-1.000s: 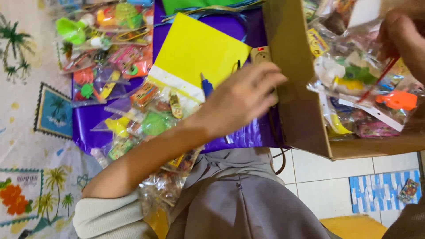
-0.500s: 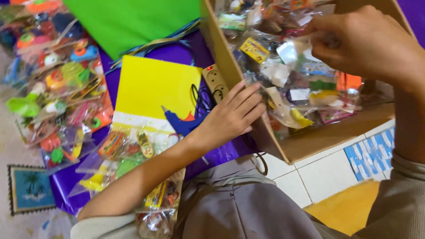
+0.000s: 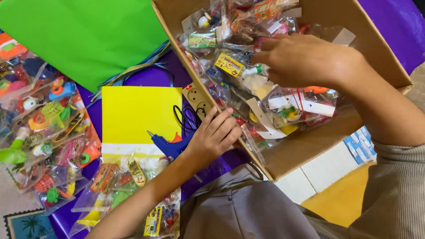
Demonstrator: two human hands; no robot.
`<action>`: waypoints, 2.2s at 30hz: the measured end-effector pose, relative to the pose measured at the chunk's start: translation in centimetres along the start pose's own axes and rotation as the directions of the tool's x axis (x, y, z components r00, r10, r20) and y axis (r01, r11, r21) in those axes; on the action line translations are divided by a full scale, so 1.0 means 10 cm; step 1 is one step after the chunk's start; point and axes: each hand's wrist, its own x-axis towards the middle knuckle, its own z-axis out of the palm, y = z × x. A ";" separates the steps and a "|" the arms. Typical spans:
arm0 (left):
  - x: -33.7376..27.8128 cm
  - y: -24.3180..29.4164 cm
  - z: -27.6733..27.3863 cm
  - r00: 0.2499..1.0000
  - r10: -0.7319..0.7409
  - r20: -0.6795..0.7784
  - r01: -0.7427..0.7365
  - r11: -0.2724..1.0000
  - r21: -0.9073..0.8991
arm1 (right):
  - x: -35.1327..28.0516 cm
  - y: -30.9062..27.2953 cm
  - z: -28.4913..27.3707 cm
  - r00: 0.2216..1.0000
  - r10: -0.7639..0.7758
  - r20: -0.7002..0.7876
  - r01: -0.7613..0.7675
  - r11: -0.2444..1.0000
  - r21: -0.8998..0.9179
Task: Using a hot glue gun to attach small plastic-wrapped toy packages onto a yellow cardstock board for display or sale.
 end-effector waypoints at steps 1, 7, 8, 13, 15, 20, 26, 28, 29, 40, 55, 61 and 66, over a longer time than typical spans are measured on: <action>-0.02 0.01 0.01 1.000 0.000 0.003 0.000 1.000 -0.002 | 0.09 0.02 0.11 1.000 0.000 0.002 0.000 1.000 0.003; -0.04 0.00 0.01 0.997 -0.019 0.070 0.019 1.000 -0.009 | 0.72 0.20 0.87 0.998 0.066 0.006 -0.065 0.995 -0.070; -0.04 -0.01 0.01 0.997 -0.012 0.073 0.013 1.000 -0.016 | 0.81 0.21 0.94 0.994 0.073 0.077 -0.066 0.994 -0.090; 0.02 -0.02 0.18 0.974 0.047 -0.222 -0.037 0.998 0.049 | 0.75 0.05 0.84 0.998 -0.066 -0.020 0.064 0.996 -0.066; -0.03 -0.01 0.25 0.971 0.026 -0.237 -0.020 0.999 0.028 | 0.81 0.15 0.89 0.989 -0.142 -0.036 0.145 0.981 0.127; -0.06 -0.03 0.27 0.971 0.028 -0.239 -0.025 1.000 0.016 | 1.12 0.27 1.57 0.987 0.124 -0.100 -0.098 0.968 0.231; -0.07 -0.04 0.30 0.964 0.029 -0.265 -0.023 0.999 0.024 | 1.18 0.39 1.61 0.984 0.165 -0.069 -0.147 0.967 0.210; -0.03 -0.04 0.18 0.962 0.040 -0.270 -0.034 0.999 0.028 | 1.15 0.43 1.51 0.984 0.153 -0.092 -0.132 0.969 0.208; 0.00 -0.02 0.06 0.991 0.005 -0.133 -0.005 1.000 0.003 | 1.13 0.45 1.42 0.988 0.137 -0.074 -0.104 0.936 0.336; -0.16 -0.03 -0.25 0.980 -0.105 0.169 0.153 0.942 -0.299 | 0.45 0.18 0.28 0.819 0.033 -0.573 0.150 0.951 0.270; -0.63 -0.16 -1.17 0.661 -0.628 0.411 0.258 -0.324 -0.910 | 0.30 -1.63 -0.47 0.630 -0.434 -0.644 0.735 0.602 0.314; -1.07 -0.12 -1.69 0.521 -0.804 0.287 0.186 -0.222 -0.957 | 0.38 -2.25 -0.71 0.766 -0.412 -0.493 0.642 0.535 0.549; -1.48 0.01 -1.96 0.480 -0.877 0.031 0.330 0.147 -0.932 | 0.65 -2.79 -0.60 0.852 -0.352 -0.388 0.502 0.335 0.797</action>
